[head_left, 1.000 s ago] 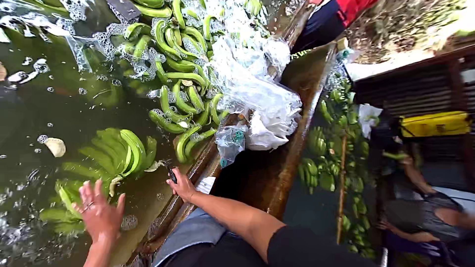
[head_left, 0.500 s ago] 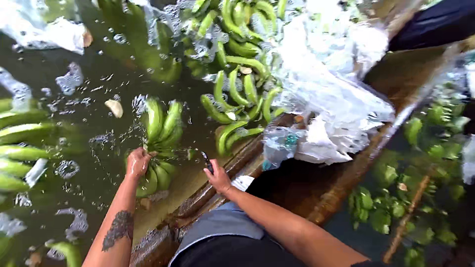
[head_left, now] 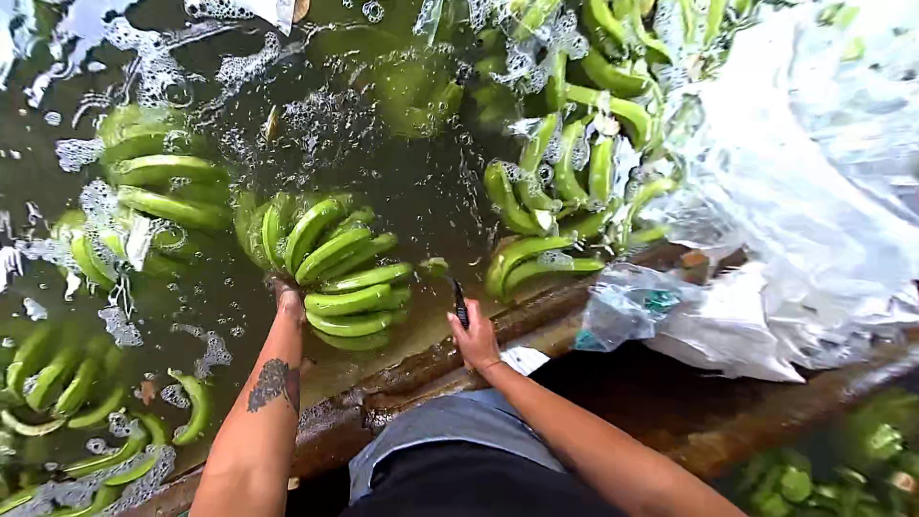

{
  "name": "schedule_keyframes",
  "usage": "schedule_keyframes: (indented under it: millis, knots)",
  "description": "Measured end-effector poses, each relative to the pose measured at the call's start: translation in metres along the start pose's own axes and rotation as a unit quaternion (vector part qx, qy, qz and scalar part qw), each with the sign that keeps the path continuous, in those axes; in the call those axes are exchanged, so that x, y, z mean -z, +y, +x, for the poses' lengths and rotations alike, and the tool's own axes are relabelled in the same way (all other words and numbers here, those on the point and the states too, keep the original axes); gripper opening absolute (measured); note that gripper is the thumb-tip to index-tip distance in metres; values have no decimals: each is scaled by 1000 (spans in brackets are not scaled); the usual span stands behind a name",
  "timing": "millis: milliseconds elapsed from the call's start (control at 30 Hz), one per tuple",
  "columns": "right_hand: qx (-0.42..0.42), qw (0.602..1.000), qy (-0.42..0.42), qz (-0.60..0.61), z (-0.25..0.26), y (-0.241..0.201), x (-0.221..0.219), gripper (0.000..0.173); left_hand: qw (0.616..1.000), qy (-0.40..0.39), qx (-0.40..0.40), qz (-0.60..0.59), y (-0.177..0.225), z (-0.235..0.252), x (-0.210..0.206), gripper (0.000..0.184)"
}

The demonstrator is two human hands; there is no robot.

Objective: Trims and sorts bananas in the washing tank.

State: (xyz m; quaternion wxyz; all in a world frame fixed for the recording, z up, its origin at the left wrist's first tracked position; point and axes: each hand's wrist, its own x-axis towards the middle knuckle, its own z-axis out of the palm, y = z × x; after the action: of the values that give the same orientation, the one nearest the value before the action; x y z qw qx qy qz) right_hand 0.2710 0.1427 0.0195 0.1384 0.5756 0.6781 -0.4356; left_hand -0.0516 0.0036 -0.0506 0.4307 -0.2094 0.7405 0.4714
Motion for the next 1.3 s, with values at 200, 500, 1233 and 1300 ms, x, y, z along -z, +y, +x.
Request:
schedule_keyframes:
  millis: [200,500,1233,1300]
  knots:
    - [4,1000,3,-14,0,-1,0,48,989,-113,-17,-97,-12,-26,13,61]
    - [0,1000,-4,-23,1,-2,0,47,988,-50,64,-130,2,-42,-43,37]
    - [-11,999,-8,-37,-2,-1,7,49,979,-76,129,-137,-33,-39,-6,28]
    - [-12,1000,-19,-18,-1,-4,4,49,985,-71,115,-109,-31,-40,2,29]
